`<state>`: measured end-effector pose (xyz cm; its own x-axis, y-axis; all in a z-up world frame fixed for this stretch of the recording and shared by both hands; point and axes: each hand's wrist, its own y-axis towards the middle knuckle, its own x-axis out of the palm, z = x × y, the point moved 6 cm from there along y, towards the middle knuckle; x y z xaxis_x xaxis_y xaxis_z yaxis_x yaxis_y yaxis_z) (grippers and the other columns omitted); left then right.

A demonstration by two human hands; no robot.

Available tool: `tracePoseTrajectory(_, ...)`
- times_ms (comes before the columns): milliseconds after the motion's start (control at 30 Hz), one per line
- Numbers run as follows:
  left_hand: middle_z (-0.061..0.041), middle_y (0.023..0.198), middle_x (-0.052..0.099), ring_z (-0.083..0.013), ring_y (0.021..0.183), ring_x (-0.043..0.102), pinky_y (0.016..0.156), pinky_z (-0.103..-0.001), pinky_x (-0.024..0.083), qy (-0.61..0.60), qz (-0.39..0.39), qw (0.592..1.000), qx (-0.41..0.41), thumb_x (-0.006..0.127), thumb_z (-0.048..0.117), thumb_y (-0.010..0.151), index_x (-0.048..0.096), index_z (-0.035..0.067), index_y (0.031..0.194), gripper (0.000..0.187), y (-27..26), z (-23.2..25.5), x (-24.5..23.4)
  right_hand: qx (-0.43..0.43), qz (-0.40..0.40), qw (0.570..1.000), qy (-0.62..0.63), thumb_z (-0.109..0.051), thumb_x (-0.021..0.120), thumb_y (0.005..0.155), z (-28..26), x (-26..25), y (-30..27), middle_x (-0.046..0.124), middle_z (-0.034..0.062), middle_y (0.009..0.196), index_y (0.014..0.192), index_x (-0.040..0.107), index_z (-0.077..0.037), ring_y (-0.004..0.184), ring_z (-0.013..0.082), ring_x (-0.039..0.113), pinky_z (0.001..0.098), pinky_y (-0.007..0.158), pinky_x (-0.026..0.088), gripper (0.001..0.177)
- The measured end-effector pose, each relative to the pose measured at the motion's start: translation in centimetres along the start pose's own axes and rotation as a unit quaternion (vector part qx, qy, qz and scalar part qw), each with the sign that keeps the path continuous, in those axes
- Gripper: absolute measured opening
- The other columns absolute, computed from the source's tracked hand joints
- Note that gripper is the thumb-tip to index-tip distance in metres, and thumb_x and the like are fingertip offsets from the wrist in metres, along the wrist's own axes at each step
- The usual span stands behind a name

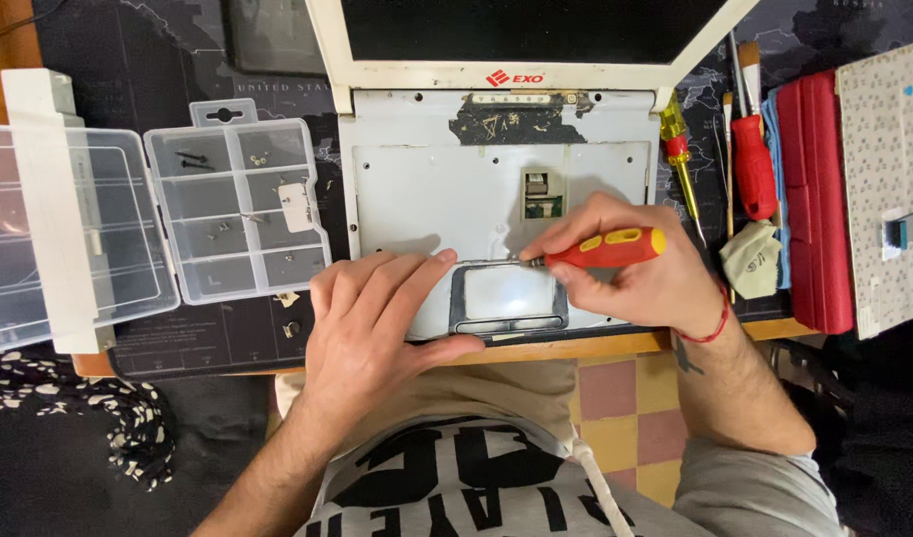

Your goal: The person opens a white laptop and uses a yellow screwdriver to remove screws from the palm rest area. They then switch to a red screwdriver to continue removing screws from the same area.

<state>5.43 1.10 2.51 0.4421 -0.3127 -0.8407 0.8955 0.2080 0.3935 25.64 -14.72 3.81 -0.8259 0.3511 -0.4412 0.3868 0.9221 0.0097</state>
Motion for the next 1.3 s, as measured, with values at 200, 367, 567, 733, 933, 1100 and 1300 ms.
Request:
tracePoseTrajectory(200,0.003,0.131,0.074,-0.0216,0.118,0.067,0.099,-0.037,0.045,0.0,-0.002,1.0,-0.003,0.076,0.08,0.096,0.073,0.017,0.145,0.08,-0.05,0.01,0.04,0.012,-0.009,1.0,0.017,-0.012,0.08,0.098,0.13,-0.15,0.14,0.086,0.012,0.11,0.107,0.07,-0.007,0.107,0.0213,0.086,0.0292,0.096,0.067,0.015)
tracePoseTrajectory(367,0.004,0.132,0.074,-0.0213,0.119,0.066,0.099,-0.038,0.044,0.001,0.0,1.0,-0.005,0.077,0.081,0.095,0.073,0.018,0.145,0.08,-0.14,-0.04,0.12,0.003,-0.014,1.0,0.028,-0.014,0.079,0.099,0.07,-0.25,0.14,0.085,0.014,0.109,0.107,0.069,-0.004,0.105,0.0236,0.087,0.031,0.097,0.069,0.017)
tracePoseTrajectory(567,0.002,0.132,0.074,-0.0226,0.119,0.067,0.102,-0.039,0.044,-0.003,-0.003,1.0,-0.003,0.077,0.08,0.095,0.073,0.017,0.145,0.08,-0.1,0.01,0.1,-0.003,-0.024,1.0,0.01,-0.014,0.081,0.098,-0.1,-0.31,0.19,0.086,0.0124,0.11,0.107,0.07,-0.005,0.108,0.0217,0.086,0.0294,0.097,0.068,0.017)
tracePoseTrajectory(733,0.003,0.132,0.074,-0.022,0.119,0.067,0.101,-0.039,0.043,0.0,-0.002,1.0,-0.004,0.079,0.08,0.094,0.073,0.017,0.145,0.081,-0.09,0.02,0.08,-0.026,-0.038,0.999,-0.009,-0.015,0.082,0.098,-0.17,-0.36,0.15,0.087,0.0088,0.113,0.109,0.07,-0.008,0.111,0.0205,0.086,0.0288,0.098,0.067,0.018)
tracePoseTrajectory(933,0.003,0.132,0.074,-0.0218,0.12,0.067,0.101,-0.039,0.043,0.003,-0.008,1.0,-0.003,0.079,0.081,0.094,0.073,0.018,0.145,0.081,-0.1,0.08,0.16,-0.063,-0.039,0.997,-0.03,-0.015,0.085,0.097,-0.5,-0.25,0.01,0.086,0.0055,0.114,0.111,0.071,-0.01,0.108,0.0177,0.086,0.0274,0.095,0.067,0.021)
tracePoseTrajectory(1100,0.002,0.131,0.074,-0.0225,0.118,0.066,0.101,-0.039,0.045,0.006,0.0,1.0,-0.001,0.078,0.08,0.095,0.073,0.017,0.145,0.08,0.11,0.25,-0.1,-0.011,-0.037,0.999,-0.008,-0.015,0.083,0.099,-0.36,-0.21,0.39,0.087,0.006,0.113,0.11,0.071,-0.009,0.111,0.0167,0.086,0.0263,0.098,0.068,0.018)
tracePoseTrajectory(1300,0.001,0.132,0.074,-0.024,0.12,0.066,0.103,-0.042,0.044,0.002,-0.009,1.0,-0.001,0.08,0.08,0.093,0.073,0.018,0.146,0.082,-0.19,0.03,0.23,-0.038,-0.018,0.995,0.092,-0.003,0.078,0.099,-0.55,-0.8,-0.3,0.084,0.0194,0.115,0.111,0.066,-0.003,0.112,0.0265,0.085,0.0332,0.1,0.07,0.017)
